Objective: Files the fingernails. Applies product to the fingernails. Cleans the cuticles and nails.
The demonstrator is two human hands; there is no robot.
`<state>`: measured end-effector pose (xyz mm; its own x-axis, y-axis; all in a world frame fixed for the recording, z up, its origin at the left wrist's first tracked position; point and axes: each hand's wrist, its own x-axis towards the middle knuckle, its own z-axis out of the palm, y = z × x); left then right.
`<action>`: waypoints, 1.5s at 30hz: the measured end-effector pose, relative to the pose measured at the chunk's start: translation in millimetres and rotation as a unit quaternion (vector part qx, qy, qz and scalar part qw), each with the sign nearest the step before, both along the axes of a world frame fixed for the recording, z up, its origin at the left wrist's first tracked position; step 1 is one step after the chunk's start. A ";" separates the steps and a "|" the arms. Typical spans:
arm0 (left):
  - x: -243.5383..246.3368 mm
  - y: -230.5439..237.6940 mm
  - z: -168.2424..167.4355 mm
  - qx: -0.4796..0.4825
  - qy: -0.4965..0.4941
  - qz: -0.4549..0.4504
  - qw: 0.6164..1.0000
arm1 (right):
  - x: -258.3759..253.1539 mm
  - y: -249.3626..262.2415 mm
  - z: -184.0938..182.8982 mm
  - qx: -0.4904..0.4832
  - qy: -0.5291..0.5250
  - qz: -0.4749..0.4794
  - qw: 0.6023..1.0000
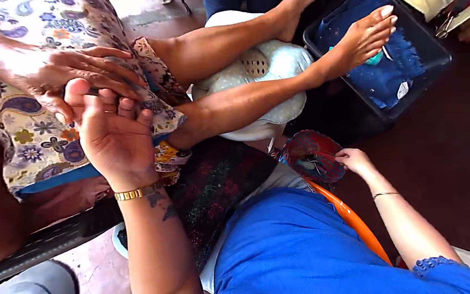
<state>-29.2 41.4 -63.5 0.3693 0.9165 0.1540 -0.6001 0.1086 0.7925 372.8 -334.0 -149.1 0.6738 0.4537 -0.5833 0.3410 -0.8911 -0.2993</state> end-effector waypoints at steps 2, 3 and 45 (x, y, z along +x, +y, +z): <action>9.7 -1.5 16.8 -0.007 -0.018 0.010 1.000 | -14.3 6.8 -17.0 0.036 -0.078 0.061 0.994; 19.7 -4.4 29.4 -0.015 -0.029 0.038 0.999 | -22.0 12.5 -23.6 0.055 -0.104 0.097 0.988; -145.5 -198.0 -67.3 -0.083 0.788 0.187 0.581 | -44.8 52.6 -103.0 -0.101 -0.026 0.317 0.943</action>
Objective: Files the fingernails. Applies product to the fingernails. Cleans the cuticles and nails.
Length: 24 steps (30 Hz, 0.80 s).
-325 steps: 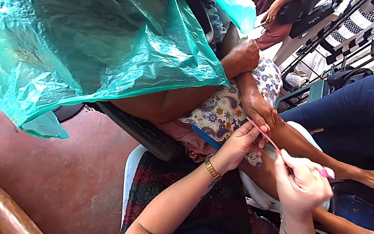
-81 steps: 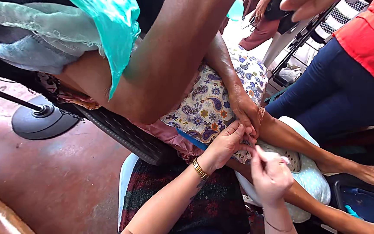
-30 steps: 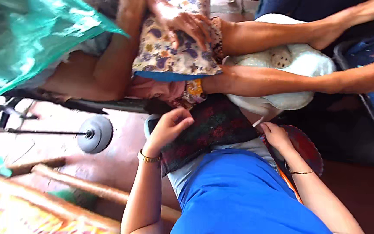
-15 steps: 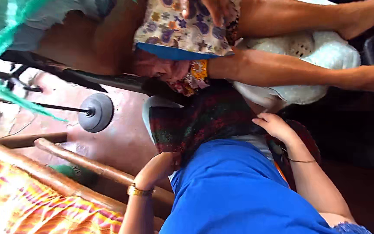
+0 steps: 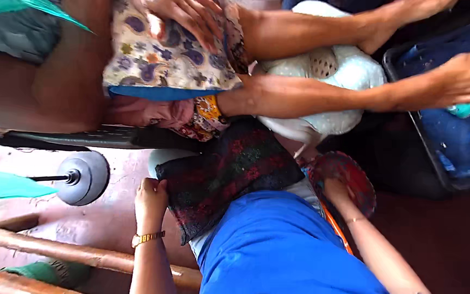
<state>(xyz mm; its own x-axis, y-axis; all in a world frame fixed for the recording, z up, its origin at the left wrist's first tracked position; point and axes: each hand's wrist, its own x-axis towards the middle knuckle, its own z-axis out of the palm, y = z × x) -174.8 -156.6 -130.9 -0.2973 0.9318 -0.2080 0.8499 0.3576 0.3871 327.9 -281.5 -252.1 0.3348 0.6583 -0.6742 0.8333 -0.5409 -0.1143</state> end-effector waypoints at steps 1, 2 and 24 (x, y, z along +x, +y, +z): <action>-2.5 -1.2 2.7 0.001 0.009 0.018 1.000 | -7.3 -4.3 -6.3 0.013 -0.021 -0.004 1.000; -3.9 -2.8 6.9 0.003 0.018 0.033 0.999 | -11.4 -5.9 -7.8 0.013 -0.036 -0.008 0.999; 158.9 8.3 71.8 0.292 -0.213 -0.367 0.857 | -118.9 149.6 179.7 0.455 0.296 0.307 0.782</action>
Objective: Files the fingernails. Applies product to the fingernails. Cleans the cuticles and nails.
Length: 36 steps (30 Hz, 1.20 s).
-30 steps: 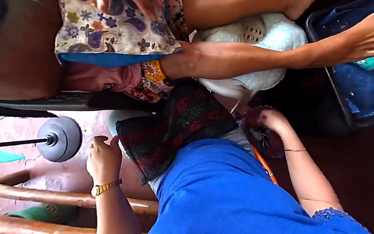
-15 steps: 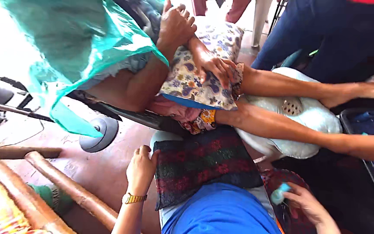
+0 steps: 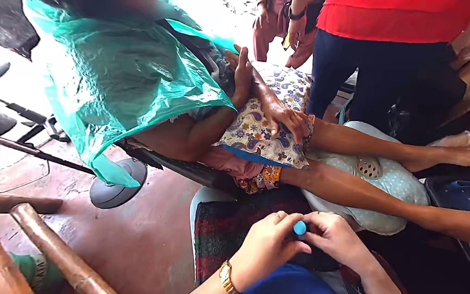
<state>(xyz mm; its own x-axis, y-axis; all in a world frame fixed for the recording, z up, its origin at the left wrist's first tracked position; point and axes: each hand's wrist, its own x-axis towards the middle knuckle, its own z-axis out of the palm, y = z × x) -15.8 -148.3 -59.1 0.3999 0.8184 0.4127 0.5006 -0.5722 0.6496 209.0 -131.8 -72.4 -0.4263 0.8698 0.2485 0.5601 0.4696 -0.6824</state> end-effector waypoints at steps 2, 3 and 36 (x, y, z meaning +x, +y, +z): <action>1.1 5.9 -1.9 0.045 0.008 0.009 0.999 | -9.9 10.4 4.9 0.020 -0.003 0.017 1.000; 0.4 9.4 -3.0 0.055 0.010 0.015 0.998 | -13.1 14.5 6.2 0.022 0.004 0.026 0.999; 14.4 167.3 84.7 -0.442 -0.595 -0.012 0.671 | -64.1 157.3 121.7 0.330 -0.046 -0.148 0.931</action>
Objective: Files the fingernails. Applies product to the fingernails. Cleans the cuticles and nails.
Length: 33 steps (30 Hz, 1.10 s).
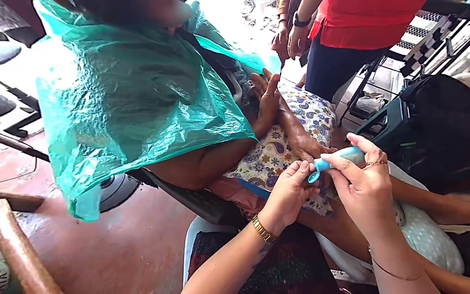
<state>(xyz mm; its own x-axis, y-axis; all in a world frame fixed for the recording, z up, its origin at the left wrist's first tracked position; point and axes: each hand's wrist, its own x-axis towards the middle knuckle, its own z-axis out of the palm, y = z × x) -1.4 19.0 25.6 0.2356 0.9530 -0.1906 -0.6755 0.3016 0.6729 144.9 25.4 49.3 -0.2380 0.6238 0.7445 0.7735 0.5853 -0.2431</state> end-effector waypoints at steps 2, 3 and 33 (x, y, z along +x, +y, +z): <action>2.5 2.0 -2.4 0.005 0.008 0.007 1.000 | -2.6 -0.9 6.4 0.019 -0.065 -0.013 0.998; 3.7 2.7 -4.1 0.007 0.014 0.010 1.000 | -3.7 -1.4 8.1 0.029 -0.101 -0.014 0.994; 11.8 -0.7 -4.5 -0.012 0.064 0.090 0.994 | 44.1 0.5 -25.1 -0.043 0.131 0.000 0.990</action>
<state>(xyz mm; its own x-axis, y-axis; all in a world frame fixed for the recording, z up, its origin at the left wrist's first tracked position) 10.3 18.4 21.1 0.0346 0.9723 -0.2312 -0.6286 0.2010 0.7513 189.0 25.9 24.2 -0.0443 0.6876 0.7247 0.6774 0.5539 -0.4841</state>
